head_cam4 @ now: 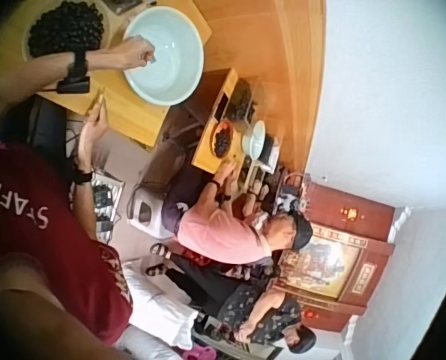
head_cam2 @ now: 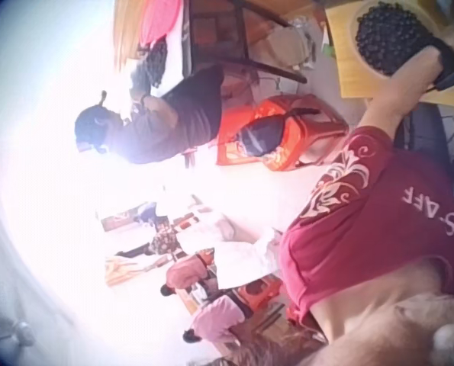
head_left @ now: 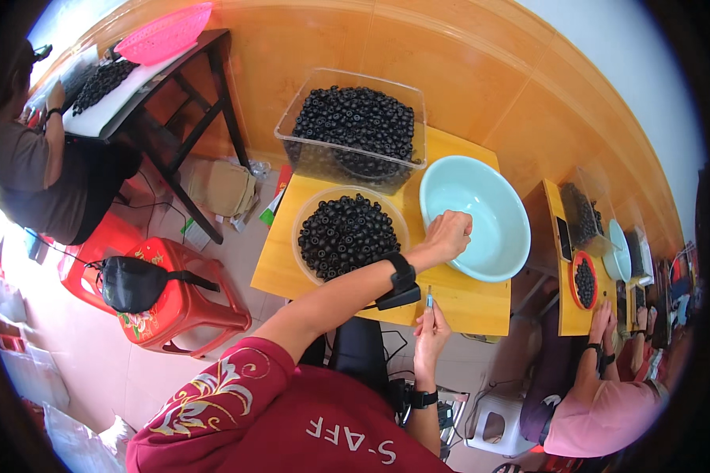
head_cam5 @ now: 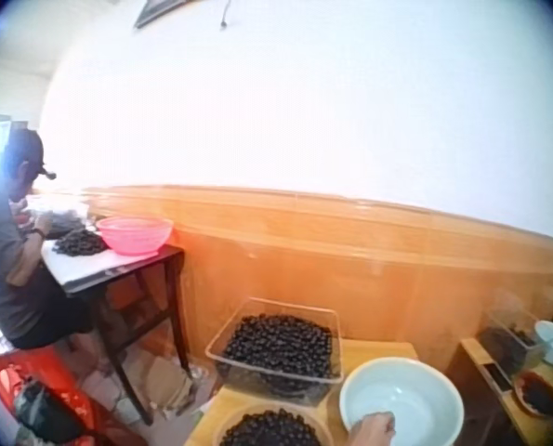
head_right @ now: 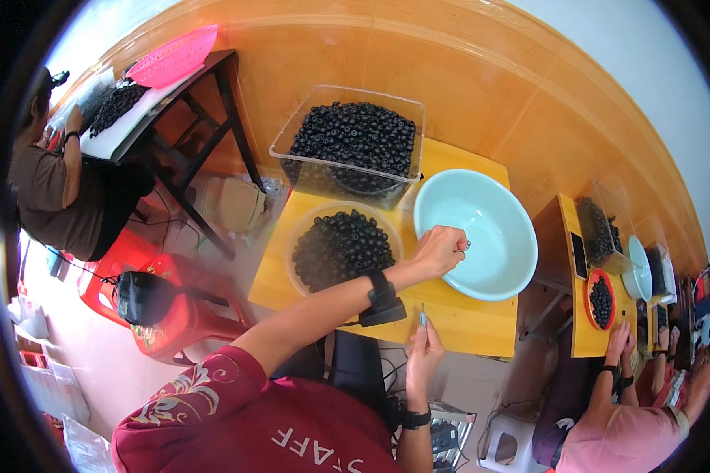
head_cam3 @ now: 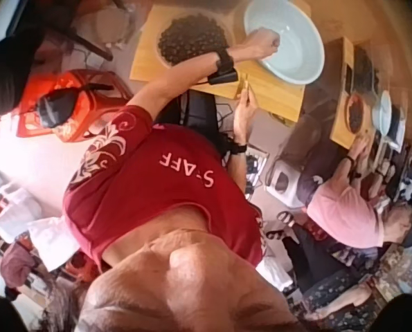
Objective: The recorder is sorting small black round objects (likely olives or berries), inspecting them and placing selected ones into a white bowl while removing debris with a small tool.
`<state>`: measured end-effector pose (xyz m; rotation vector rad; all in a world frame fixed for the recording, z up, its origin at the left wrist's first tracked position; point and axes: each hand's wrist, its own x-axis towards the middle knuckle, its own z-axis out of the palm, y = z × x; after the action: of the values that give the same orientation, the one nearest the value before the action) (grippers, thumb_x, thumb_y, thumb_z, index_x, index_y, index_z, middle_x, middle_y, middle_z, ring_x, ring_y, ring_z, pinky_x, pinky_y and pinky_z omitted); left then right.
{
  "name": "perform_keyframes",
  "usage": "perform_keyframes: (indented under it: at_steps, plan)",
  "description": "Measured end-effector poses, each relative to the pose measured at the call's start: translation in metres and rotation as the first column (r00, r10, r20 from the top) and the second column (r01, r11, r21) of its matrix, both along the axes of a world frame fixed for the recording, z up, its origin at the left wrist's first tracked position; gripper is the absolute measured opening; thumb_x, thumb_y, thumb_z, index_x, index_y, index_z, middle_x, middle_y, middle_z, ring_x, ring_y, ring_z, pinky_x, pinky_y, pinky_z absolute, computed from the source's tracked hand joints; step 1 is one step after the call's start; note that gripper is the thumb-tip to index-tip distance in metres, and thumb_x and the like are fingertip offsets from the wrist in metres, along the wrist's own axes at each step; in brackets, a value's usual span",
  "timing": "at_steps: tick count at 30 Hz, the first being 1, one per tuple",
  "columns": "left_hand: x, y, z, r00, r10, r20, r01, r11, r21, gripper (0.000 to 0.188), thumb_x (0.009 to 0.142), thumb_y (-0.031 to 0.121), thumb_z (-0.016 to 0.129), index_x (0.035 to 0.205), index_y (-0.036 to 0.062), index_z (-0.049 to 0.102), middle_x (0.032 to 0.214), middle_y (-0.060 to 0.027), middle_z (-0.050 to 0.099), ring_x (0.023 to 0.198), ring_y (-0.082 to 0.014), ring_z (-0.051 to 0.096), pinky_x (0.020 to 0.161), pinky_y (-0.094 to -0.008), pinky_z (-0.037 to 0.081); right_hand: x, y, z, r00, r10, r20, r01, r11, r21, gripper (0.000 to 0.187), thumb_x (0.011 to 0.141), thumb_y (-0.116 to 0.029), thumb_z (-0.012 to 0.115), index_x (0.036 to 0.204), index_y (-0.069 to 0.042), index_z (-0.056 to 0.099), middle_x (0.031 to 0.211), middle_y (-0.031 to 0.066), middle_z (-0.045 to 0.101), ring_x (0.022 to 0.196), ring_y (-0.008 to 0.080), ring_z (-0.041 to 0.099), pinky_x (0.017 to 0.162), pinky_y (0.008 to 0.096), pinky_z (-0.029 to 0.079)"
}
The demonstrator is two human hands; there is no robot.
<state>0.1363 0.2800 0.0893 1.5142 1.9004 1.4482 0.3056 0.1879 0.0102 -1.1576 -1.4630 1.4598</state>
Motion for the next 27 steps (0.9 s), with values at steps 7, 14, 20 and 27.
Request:
perform_keyframes:
  at_steps: [7,14,20,27]
  plan:
    - [-0.035,-0.062,0.001,0.995,0.067,0.069,-0.071,0.996,0.054,0.021,0.073,0.010,0.072,0.092,0.0013,0.067,0.083,-0.0110,0.068,0.069,-0.0182,0.065,0.063,-0.0292,0.051,0.004,0.003,0.001,1.000,0.010,-0.014,-0.009,0.999,0.041,0.030,0.095,-0.012,0.050,0.121,0.001,0.058,0.062,-0.0020,0.046,0.050,0.0035,0.040,0.043,0.0189,0.032]
    - [-0.112,-0.167,-0.056,0.957,0.281,-0.064,-0.283,0.959,-0.019,0.016,0.072,0.001,0.069,0.087,0.0012,0.066,0.078,-0.0115,0.065,0.068,-0.0243,0.064,0.062,-0.0328,0.050,-0.001,0.005,0.002,0.997,0.011,0.080,-0.020,0.993,0.113,0.030,0.094,-0.012,0.051,0.120,0.001,0.059,0.062,-0.0018,0.047,0.051,0.0044,0.041,0.044,0.0205,0.034]
    - [-0.085,-0.168,-0.050,0.901,0.293,-0.319,-0.316,0.948,-0.023,0.018,0.073,0.005,0.069,0.090,0.0029,0.064,0.085,-0.0110,0.055,0.079,-0.0278,0.057,0.070,-0.0351,0.046,0.001,0.006,-0.004,0.991,-0.023,0.128,0.007,0.992,0.124,0.030,0.093,-0.013,0.054,0.118,0.001,0.061,0.061,-0.0017,0.047,0.049,0.0049,0.041,0.044,0.0218,0.035]
    - [-0.081,-0.168,-0.054,0.896,0.263,-0.358,-0.299,0.953,-0.049,0.017,0.072,0.007,0.069,0.086,0.0065,0.059,0.086,-0.0095,0.054,0.092,-0.0296,0.053,0.076,-0.0389,0.043,0.005,0.009,-0.015,0.995,-0.005,0.104,-0.012,0.986,0.164,0.029,0.093,-0.013,0.055,0.118,0.000,0.061,0.061,0.0013,0.053,0.045,0.0055,0.044,0.041,0.0198,0.036]
